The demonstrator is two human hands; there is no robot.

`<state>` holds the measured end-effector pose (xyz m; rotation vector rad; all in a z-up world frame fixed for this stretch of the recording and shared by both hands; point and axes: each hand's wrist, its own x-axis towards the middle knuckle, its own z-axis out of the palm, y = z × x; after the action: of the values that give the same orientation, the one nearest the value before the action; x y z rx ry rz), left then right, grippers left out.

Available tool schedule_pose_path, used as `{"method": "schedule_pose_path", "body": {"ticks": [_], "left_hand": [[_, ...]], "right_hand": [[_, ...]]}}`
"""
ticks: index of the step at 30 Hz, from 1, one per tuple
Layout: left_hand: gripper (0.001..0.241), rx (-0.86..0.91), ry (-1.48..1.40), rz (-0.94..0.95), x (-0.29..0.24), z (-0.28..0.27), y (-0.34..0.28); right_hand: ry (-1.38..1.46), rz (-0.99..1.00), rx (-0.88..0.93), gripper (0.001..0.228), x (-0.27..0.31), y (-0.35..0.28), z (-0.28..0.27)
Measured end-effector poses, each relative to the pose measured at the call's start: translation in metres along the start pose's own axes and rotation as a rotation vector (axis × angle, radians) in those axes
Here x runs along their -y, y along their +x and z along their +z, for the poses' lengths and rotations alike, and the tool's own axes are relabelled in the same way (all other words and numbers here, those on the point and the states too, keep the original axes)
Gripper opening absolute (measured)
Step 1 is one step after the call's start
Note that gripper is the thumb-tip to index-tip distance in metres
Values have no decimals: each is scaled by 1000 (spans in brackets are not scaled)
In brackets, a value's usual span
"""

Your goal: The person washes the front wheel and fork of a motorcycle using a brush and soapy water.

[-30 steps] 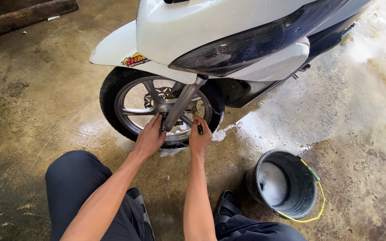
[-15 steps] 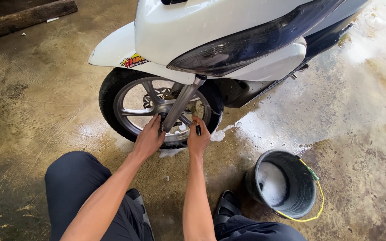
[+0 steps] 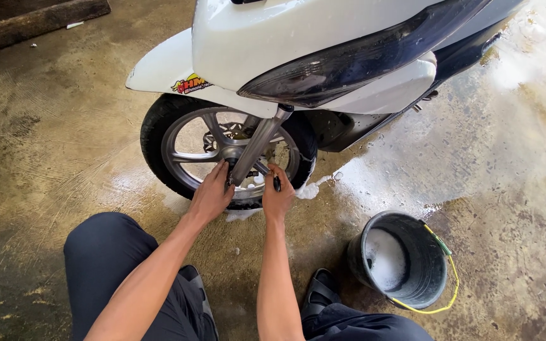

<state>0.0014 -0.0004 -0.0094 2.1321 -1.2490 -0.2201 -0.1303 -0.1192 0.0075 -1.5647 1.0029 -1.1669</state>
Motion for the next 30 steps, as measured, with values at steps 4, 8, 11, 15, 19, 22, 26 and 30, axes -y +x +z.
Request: {"method": "schedule_pose_path", "body": {"ticks": [4, 8, 11, 15, 19, 22, 26, 30], "left_hand": [[64, 14, -6, -12, -1, -1, 0], [62, 19, -2, -16, 0, 0, 1], [62, 22, 2, -17, -4, -2, -1], [60, 28, -8, -23, -9, -10, 0], [64, 7, 3, -2, 1, -1, 0], [62, 3, -2, 5, -1, -2, -1], [63, -25, -6, 27, 1, 0, 1], [61, -19, -21, 20, -1, -1, 2]], "right_hand": [[5, 32, -7, 25, -7, -1, 7], [-11, 19, 5, 25, -2, -4, 7], [-25, 12, -14, 24, -8, -5, 7], [-11, 19, 8, 23, -16, -6, 12], [-33, -63, -104, 27, -29, -2, 14], [-33, -49, -72, 23, -25, -1, 10], [-54, -41, -92, 24, -31, 4, 7], [-45, -7, -40, 23, -24, 2, 5]]}}
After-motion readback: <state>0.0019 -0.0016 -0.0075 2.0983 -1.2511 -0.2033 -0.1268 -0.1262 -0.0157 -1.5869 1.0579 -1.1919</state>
